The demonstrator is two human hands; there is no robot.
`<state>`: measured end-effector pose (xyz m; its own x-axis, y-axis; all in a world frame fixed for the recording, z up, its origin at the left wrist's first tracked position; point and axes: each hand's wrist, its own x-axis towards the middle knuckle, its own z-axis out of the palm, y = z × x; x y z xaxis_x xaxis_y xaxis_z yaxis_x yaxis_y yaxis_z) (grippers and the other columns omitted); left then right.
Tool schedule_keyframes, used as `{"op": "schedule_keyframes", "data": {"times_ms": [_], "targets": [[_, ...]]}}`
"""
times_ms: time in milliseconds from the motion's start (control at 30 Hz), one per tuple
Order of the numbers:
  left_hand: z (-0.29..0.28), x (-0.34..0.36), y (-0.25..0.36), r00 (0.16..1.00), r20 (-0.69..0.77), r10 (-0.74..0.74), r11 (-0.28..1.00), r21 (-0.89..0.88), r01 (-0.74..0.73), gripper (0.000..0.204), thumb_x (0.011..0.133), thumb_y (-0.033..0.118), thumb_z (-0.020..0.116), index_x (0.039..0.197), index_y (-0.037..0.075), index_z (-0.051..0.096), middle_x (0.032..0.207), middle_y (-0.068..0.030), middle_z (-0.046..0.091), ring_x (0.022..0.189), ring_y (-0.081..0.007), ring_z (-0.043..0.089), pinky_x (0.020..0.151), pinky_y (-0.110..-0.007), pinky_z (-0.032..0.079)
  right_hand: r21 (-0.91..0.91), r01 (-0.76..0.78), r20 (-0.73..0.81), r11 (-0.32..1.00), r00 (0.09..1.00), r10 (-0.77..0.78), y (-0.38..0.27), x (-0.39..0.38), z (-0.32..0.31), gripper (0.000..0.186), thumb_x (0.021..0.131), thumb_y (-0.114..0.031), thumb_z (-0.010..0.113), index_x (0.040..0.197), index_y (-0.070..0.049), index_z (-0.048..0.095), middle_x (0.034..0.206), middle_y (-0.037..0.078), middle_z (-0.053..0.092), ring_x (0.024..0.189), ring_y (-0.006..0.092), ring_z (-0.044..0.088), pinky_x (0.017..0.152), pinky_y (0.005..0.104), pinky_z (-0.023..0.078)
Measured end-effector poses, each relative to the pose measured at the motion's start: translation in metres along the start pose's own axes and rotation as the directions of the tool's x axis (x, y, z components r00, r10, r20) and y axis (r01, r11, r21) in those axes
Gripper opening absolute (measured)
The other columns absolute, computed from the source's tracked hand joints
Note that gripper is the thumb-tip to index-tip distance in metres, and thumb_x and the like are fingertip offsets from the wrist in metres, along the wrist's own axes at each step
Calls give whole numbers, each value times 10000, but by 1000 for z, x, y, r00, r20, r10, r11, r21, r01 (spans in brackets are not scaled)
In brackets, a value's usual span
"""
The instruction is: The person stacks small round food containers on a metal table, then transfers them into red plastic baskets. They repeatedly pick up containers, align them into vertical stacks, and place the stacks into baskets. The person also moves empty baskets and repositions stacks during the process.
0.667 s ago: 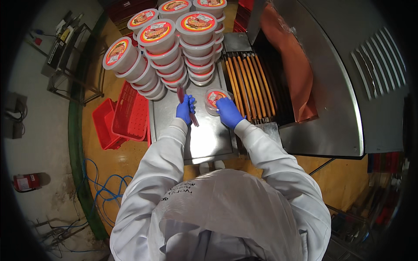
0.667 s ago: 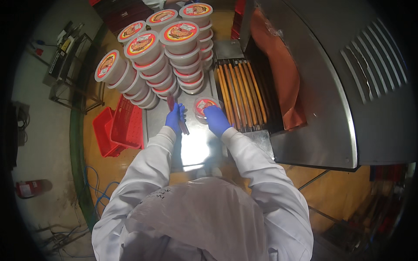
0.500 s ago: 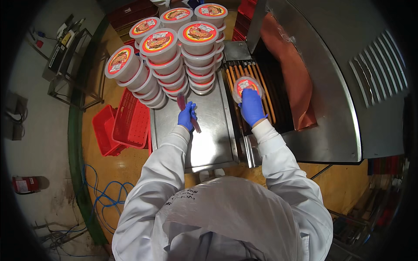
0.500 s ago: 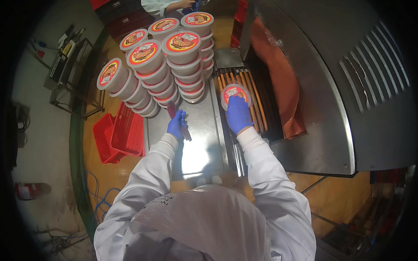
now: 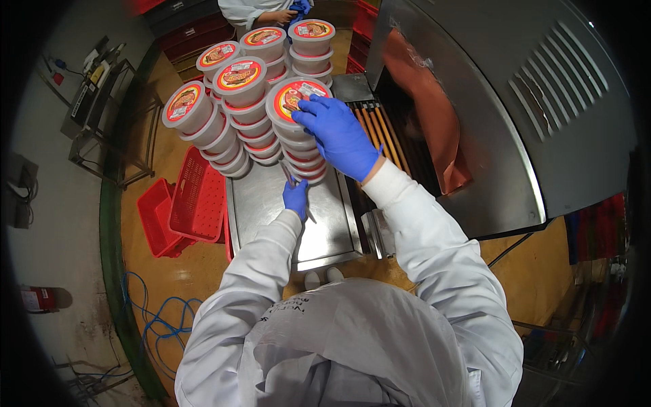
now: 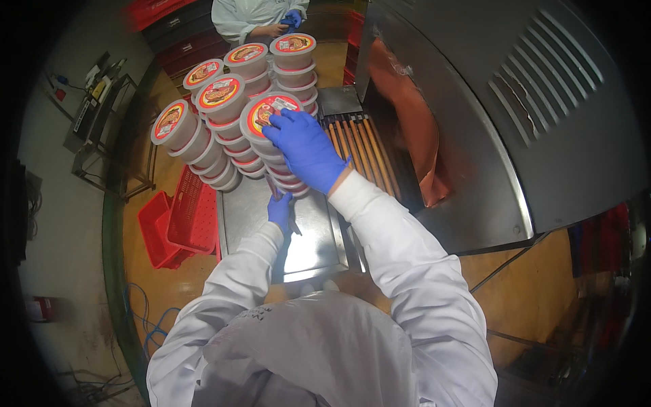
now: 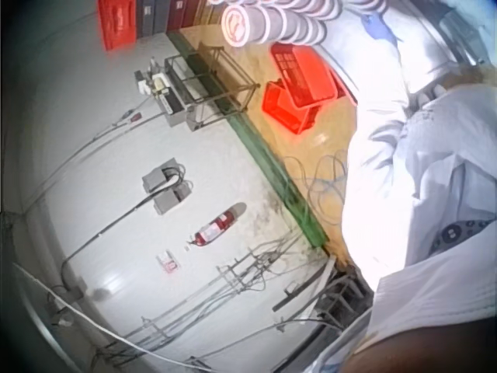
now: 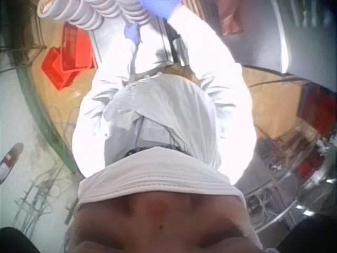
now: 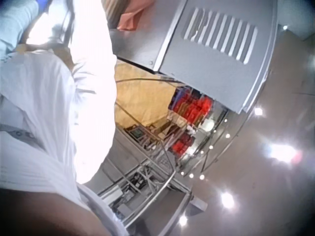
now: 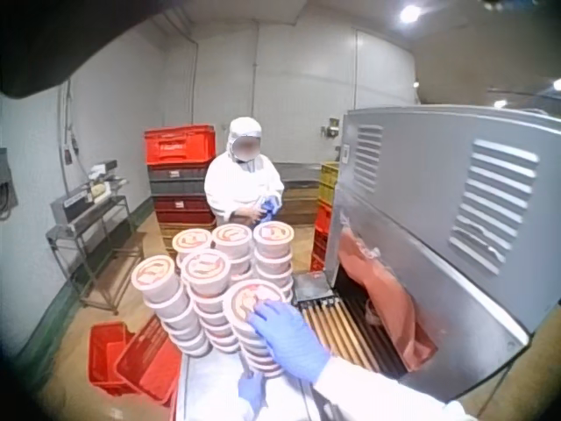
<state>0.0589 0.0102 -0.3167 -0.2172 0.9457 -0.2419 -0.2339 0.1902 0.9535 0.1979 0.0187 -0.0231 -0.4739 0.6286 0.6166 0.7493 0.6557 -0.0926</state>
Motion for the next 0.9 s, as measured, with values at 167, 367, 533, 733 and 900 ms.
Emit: {"op": "schedule_keyframes", "data": {"times_ms": [167,367,533,733,900], "targets": [[-118,8,93,592,765,-254,678,-295,673,505,911,259,345,1353,22,402,981,-111,609,703,-158,594,636,-291,506,84,42,-23,996,999,-40,-29,-41,-41,362,802,-85,621,1162,-78,576,1193,141,560,1075,331,538,927,439,414],[-31,-59,309,742,657,136,986,-164,-35,487,899,66,569,1346,-12,393,1208,-205,574,1093,-297,596,982,-391,464,671,-260,41,694,948,316,-40,-11,-42,278,854,-228,680,1034,-23,625,929,102,656,818,201,637,743,306,508],[-5,-82,319,743,662,93,987,-161,20,341,927,174,578,1218,14,502,1102,-153,619,1023,-246,618,910,-392,506,935,-296,353,-196,828,436,-25,1,-48,180,894,-169,614,981,-11,621,907,90,659,818,188,647,779,331,541],[-27,-70,320,707,702,-80,995,15,98,265,932,198,555,1152,52,545,835,-18,560,719,-119,572,815,-370,538,780,-478,563,-403,818,121,8,-53,-71,293,917,-224,598,1138,-32,577,890,53,608,852,167,615,844,374,522],[3,-67,331,807,589,48,931,267,-250,382,886,217,624,1208,48,504,964,-33,595,790,-116,574,722,-284,495,763,-609,464,217,750,472,32,-40,-63,392,869,-183,656,1213,-39,534,956,37,605,881,123,612,758,313,533]]}}
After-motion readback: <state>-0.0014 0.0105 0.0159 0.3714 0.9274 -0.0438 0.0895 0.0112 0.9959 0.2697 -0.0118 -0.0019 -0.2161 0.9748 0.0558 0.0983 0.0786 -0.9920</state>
